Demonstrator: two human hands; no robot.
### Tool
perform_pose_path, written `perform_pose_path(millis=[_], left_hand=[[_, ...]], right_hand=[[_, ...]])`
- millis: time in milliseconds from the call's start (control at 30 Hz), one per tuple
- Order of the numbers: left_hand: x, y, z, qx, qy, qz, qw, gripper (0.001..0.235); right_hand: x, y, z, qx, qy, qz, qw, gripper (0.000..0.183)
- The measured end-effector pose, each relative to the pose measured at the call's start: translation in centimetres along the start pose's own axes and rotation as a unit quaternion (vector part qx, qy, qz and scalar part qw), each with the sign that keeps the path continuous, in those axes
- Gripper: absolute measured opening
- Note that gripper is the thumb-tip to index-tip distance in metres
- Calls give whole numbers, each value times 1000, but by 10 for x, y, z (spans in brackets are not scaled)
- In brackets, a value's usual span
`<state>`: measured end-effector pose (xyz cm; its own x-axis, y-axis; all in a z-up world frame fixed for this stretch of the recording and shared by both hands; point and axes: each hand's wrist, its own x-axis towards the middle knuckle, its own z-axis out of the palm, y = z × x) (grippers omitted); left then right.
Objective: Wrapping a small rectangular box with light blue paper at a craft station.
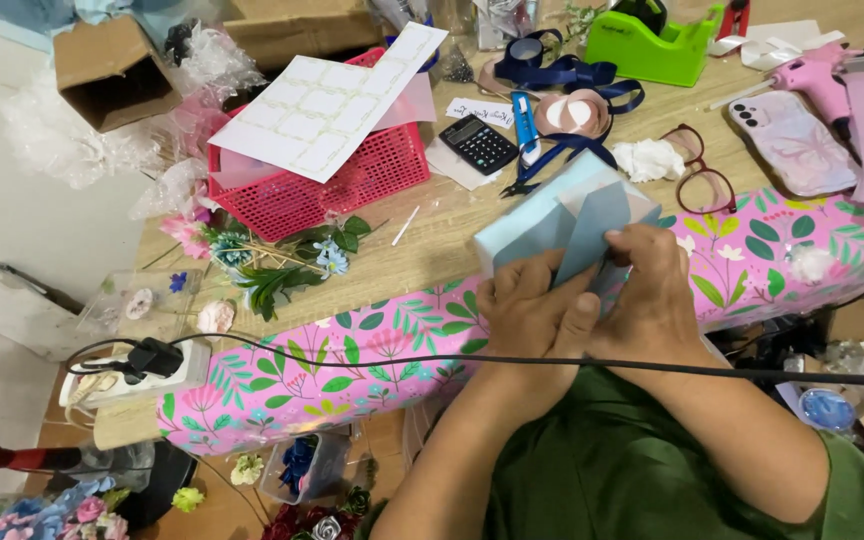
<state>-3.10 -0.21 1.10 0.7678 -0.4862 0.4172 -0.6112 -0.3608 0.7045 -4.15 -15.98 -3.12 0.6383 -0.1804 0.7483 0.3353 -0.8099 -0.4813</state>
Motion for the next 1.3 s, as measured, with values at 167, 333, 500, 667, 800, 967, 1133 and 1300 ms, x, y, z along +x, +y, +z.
perform_pose_path(millis=[167,333,500,667,800,967,1133,1300], left_hand=[[-2,9,7,60,48,21,997,61],[5,11,16,109,101,78,986,46],[11,11,30,137,171,115,969,33],[25,-5,38,135,207,149,957,24],[41,-10,46,171,295,136,930,66],[46,-5,44,206,288,102,930,77],[44,5,41,287,276,79,914,59],[43,4,47,306,259,63,914,63]], right_hand=[[1,9,-5,48,-28,-28,998,59],[-4,34,-7,88,-22,-51,995,77],[-4,41,-6,163,-29,-19,986,83],[14,26,-19,97,-24,6,995,79],[17,27,-20,33,18,-24,999,71],[22,37,-23,-52,39,-72,995,65],[31,36,-32,-104,-6,-113,988,19],[38,34,-34,-164,9,-143,976,17]])
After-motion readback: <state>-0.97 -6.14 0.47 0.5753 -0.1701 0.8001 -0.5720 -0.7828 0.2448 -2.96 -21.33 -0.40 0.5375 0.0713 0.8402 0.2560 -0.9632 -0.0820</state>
